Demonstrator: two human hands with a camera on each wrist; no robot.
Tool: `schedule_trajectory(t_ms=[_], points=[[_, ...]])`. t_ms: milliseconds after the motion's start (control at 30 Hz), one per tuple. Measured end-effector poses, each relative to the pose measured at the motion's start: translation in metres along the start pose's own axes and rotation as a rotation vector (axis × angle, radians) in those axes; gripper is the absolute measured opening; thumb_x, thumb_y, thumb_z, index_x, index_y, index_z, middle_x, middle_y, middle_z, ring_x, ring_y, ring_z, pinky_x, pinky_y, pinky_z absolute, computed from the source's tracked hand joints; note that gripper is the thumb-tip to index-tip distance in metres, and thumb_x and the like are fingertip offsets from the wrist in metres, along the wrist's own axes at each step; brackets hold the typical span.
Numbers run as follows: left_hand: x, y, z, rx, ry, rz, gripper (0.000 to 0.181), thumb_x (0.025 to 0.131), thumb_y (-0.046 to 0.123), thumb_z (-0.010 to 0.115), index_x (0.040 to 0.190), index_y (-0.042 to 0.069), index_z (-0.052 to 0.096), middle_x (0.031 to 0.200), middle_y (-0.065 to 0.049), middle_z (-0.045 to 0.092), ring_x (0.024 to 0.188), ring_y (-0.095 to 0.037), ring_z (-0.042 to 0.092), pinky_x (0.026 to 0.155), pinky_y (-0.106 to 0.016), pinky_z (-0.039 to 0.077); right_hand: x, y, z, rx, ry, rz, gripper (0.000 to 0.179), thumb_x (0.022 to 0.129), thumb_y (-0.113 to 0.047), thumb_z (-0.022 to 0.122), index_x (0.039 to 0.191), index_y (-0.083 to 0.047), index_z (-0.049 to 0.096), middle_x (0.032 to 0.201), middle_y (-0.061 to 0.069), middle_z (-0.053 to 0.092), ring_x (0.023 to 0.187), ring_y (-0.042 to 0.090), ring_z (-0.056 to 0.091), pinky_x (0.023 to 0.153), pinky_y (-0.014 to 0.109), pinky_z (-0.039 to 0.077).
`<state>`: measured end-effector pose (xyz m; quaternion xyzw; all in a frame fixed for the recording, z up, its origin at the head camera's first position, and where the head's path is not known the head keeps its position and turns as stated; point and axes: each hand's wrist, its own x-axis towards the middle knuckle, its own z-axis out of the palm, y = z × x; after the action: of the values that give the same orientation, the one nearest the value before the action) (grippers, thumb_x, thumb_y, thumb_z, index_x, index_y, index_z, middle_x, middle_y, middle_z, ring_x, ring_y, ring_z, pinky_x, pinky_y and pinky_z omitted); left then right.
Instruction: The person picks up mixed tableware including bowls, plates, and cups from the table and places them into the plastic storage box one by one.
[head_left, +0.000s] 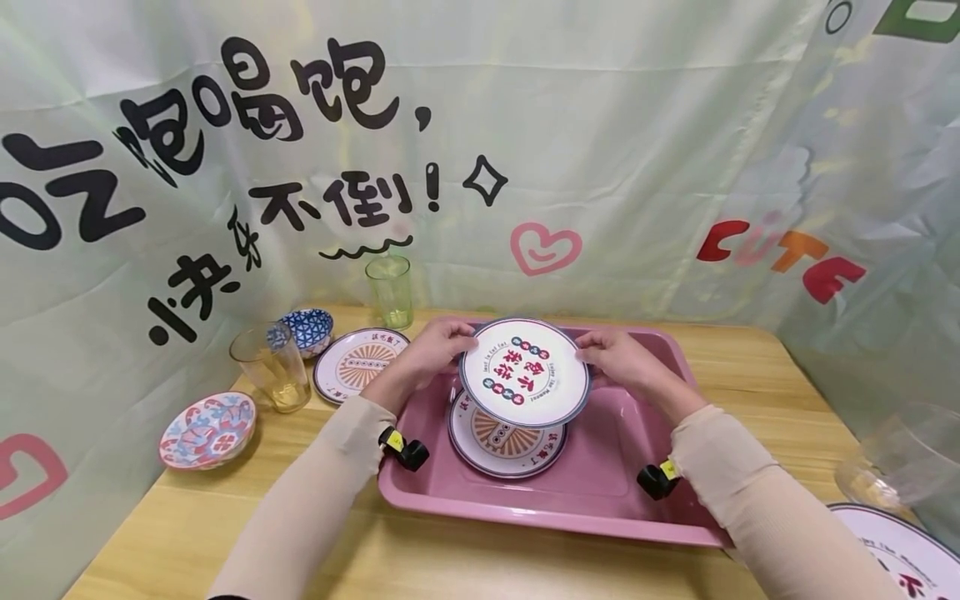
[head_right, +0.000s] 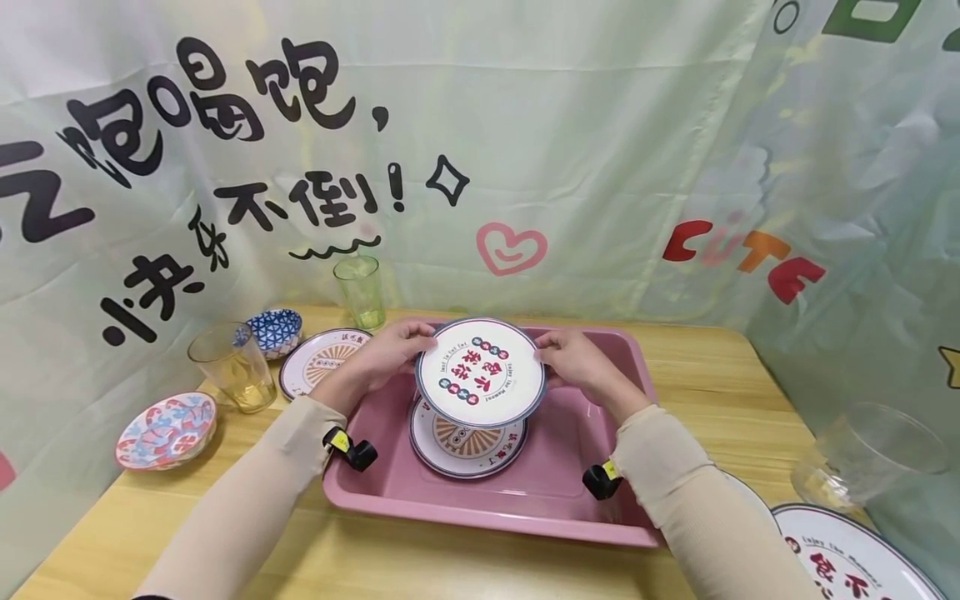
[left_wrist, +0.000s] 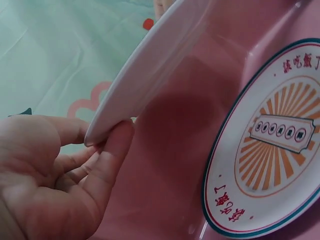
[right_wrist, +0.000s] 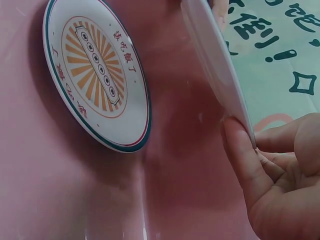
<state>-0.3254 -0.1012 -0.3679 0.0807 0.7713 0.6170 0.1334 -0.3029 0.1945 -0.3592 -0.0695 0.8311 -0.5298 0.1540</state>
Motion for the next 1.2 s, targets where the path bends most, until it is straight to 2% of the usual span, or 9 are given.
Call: schedule_trajectory(t_ms=[100,200,333,533,667,833,967,1067,1200], points=[[-0.001,-0.002,0.002,0.105,0.002,0.017,0.025,0.097,0.007,0.058,0.117,-0.006,0.061,0.101,-0.015,0.063,0.075,-0.016,0.059,0.067,-0.029,0.057,0.001,0.002,0.001,-0.014,-0.016,0.004,0.036,0.101,-0.006,0.049,0.132,0.012,0.048,0.109,0.023,0.061,0.083,0.020,0.066,0.072,0.036,0.060],[-0.002,-0.003,0.004,0.291,-0.011,0.048,0.026,0.097,0.009,0.059,0.118,-0.004,0.061,0.101,-0.013,0.064,0.082,-0.017,0.060,0.072,-0.027,0.055,0.002,0.004,0.003,-0.054,-0.036,0.011,0.035,0.101,-0.006,0.050,0.130,0.012,0.049,0.104,0.020,0.062,0.080,0.020,0.065,0.070,0.037,0.060],[-0.005,-0.002,0.007,0.490,-0.036,0.071,0.028,0.097,0.009,0.058,0.121,-0.005,0.059,0.106,-0.014,0.064,0.086,-0.021,0.061,0.069,-0.031,0.055,0.003,0.008,0.006,-0.090,-0.047,0.030,0.032,0.101,-0.006,0.049,0.128,0.011,0.050,0.098,0.018,0.062,0.076,0.020,0.063,0.067,0.037,0.060],[-0.003,-0.002,0.011,0.591,-0.053,0.000,0.031,0.099,0.008,0.053,0.127,-0.004,0.055,0.119,-0.018,0.061,0.077,-0.019,0.060,0.057,-0.027,0.054,0.005,0.010,0.012,-0.086,-0.057,0.064,0.029,0.100,-0.005,0.049,0.125,0.011,0.050,0.098,0.019,0.060,0.078,0.023,0.063,0.067,0.038,0.060],[0.003,0.002,0.015,0.678,-0.104,-0.072,0.026,0.097,0.004,0.052,0.120,-0.005,0.059,0.126,-0.019,0.059,0.067,-0.018,0.061,0.053,-0.028,0.057,0.006,0.014,0.015,-0.082,-0.057,0.088,0.027,0.099,-0.002,0.050,0.123,0.010,0.052,0.099,0.018,0.060,0.079,0.022,0.062,0.070,0.040,0.059],[0.010,0.007,0.019,0.726,-0.164,-0.151,0.018,0.096,0.003,0.056,0.109,-0.006,0.062,0.109,-0.017,0.061,0.063,-0.019,0.062,0.057,-0.031,0.059,0.008,0.020,0.020,-0.117,-0.058,0.103,0.023,0.097,0.000,0.053,0.117,0.009,0.054,0.097,0.016,0.059,0.078,0.022,0.060,0.067,0.040,0.059],[0.014,0.009,0.020,0.975,-0.209,-0.090,0.015,0.097,0.006,0.055,0.096,-0.003,0.066,0.091,-0.013,0.064,0.063,-0.019,0.062,0.059,-0.026,0.057,0.010,0.021,0.024,-0.096,-0.071,0.109,0.025,0.097,0.001,0.053,0.120,0.010,0.052,0.099,0.018,0.058,0.077,0.023,0.062,0.064,0.039,0.060],[0.017,0.009,0.021,1.126,-0.211,-0.060,0.018,0.098,0.009,0.055,0.088,0.000,0.067,0.084,-0.010,0.064,0.063,-0.018,0.062,0.055,-0.023,0.054,0.012,0.022,0.026,-0.078,-0.083,0.117,0.025,0.097,0.001,0.053,0.120,0.010,0.051,0.101,0.019,0.057,0.076,0.024,0.061,0.064,0.040,0.060],[0.018,0.006,0.022,1.143,-0.164,-0.115,0.018,0.098,0.010,0.056,0.085,0.001,0.066,0.081,-0.010,0.064,0.057,-0.017,0.062,0.046,-0.022,0.052,0.015,0.025,0.029,-0.063,-0.091,0.118,0.024,0.097,0.001,0.053,0.119,0.009,0.051,0.099,0.018,0.057,0.075,0.024,0.061,0.063,0.040,0.060]])
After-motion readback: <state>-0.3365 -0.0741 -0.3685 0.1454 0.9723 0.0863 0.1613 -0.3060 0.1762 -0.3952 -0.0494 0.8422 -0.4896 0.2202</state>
